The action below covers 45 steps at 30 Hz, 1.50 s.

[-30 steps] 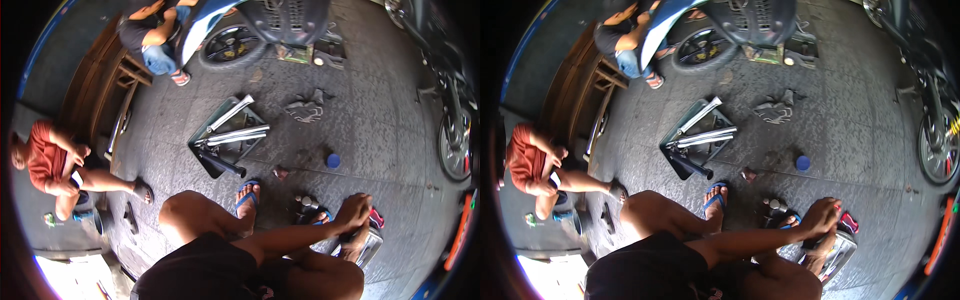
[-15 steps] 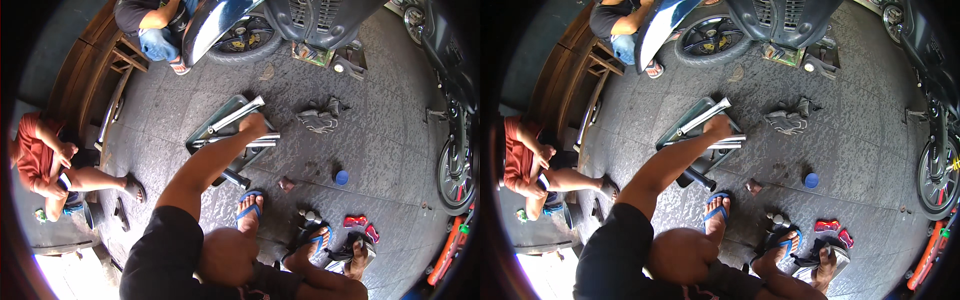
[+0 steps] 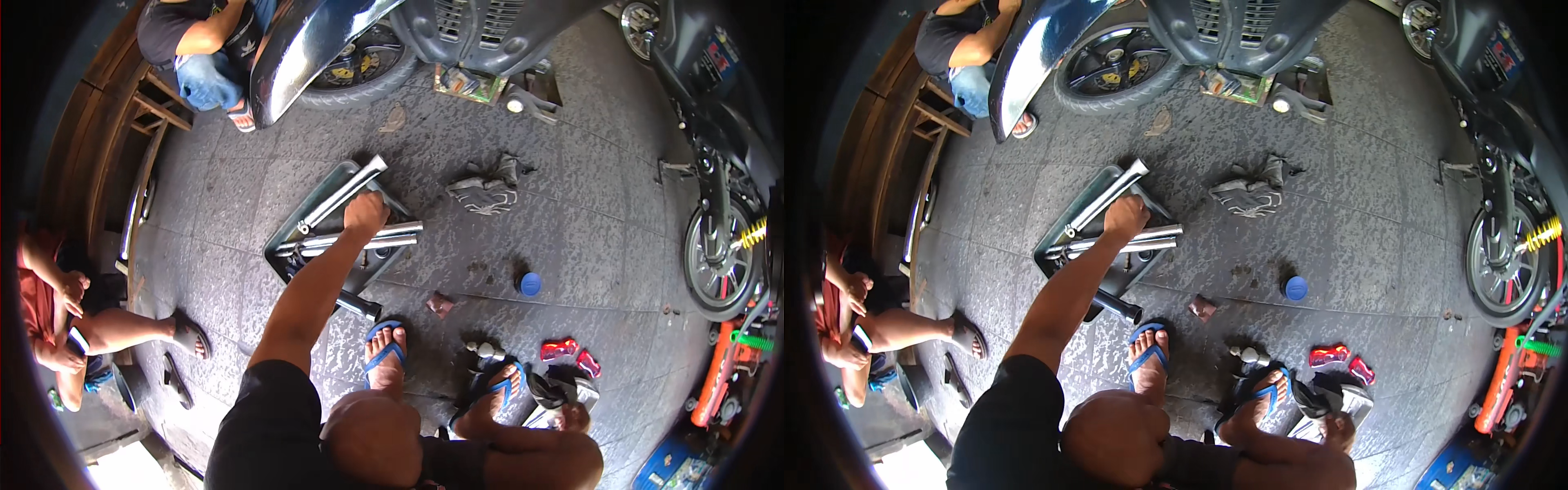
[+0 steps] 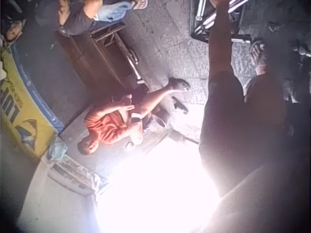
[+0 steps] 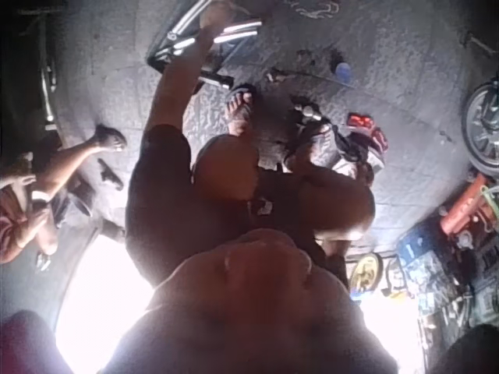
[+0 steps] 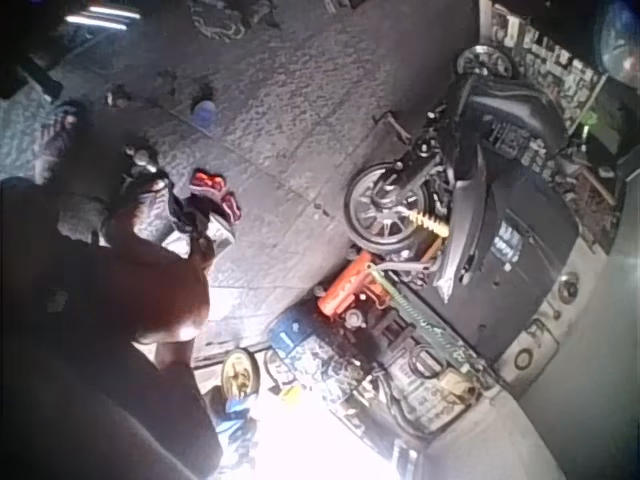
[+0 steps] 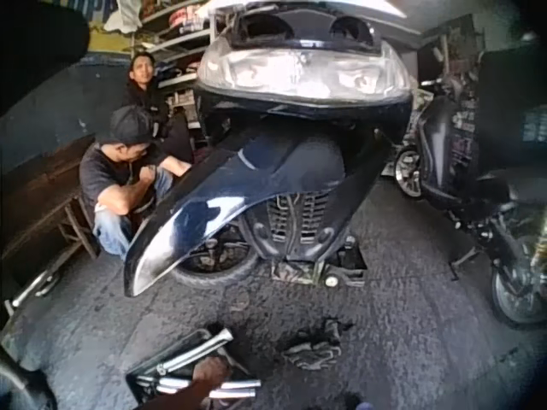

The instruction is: The person sits on the floor of a workshop and works on a small cylindrical mechanical part. They use a hammer to tap the part, a screwdriver to adjust internal components, and a cloth to wipe it clean. The person repeatedly handles the part, inspecting and manipulating it with various tools.

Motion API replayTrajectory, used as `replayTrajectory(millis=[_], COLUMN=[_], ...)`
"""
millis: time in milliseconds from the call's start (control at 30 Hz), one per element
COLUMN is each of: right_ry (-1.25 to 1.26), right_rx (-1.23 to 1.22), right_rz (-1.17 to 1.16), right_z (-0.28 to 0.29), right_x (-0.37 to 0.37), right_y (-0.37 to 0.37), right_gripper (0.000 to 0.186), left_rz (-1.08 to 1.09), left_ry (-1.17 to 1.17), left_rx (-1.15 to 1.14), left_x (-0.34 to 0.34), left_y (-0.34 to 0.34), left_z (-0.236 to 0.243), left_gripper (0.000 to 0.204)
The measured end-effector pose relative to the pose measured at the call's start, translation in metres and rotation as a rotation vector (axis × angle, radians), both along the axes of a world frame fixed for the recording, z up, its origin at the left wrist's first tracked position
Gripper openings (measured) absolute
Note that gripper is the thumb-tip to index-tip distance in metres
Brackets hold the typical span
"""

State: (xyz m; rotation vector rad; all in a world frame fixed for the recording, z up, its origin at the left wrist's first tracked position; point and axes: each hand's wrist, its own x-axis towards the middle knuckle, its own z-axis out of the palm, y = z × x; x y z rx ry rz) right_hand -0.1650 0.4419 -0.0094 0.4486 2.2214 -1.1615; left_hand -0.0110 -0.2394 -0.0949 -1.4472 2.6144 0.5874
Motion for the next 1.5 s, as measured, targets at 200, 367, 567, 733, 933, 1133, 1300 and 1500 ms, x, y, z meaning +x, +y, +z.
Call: replayTrajectory(millis=[200,367,567,733,933,1133,1300,1500], right_ry=[0.135,0.186,0.26,0.225,0.236,0.368,-0.067,0.016], right_rx=[0.288,0.11,0.02,0.289,0.178,0.817,1.093,0.963], right_rz=[0.131,0.042,0.022,-0.328,-0.718,0.069,0.145,0.263], right_z=[0.054,0.053,0.059,0.057,0.022,-0.056,-0.151,-0.158], right_x=[0.006,0.024,0.047,0.09,0.146,0.097,0.062,0.066], right_y=[-0.054,-0.026,0.006,0.089,0.139,0.08,0.104,0.092], right_gripper=[0.027,0.025,0.022,0.034,0.044,0.026,0.021,0.032], left_rz=[0.19,0.066,-0.382,-0.466,-0.276,-0.165,-0.368,-0.821], left_ry=[0.02,-0.01,0.408,0.083,-0.003,0.367,0.701,0.792], left_rx=[0.035,0.242,0.248,-0.109,-0.289,0.107,0.416,-0.056], left_x=[0.04,0.03,0.046,0.037,0.015,0.02,-0.036,-0.06], left_y=[-0.018,-0.018,-0.066,-0.082,-0.018,0.022,0.15,0.208], left_z=[-0.01,0.002,-0.084,-0.082,-0.022,0.043,0.179,0.297], left_gripper=[0.028,0.033,0.039,0.028,0.031,0.034,0.048,0.053])
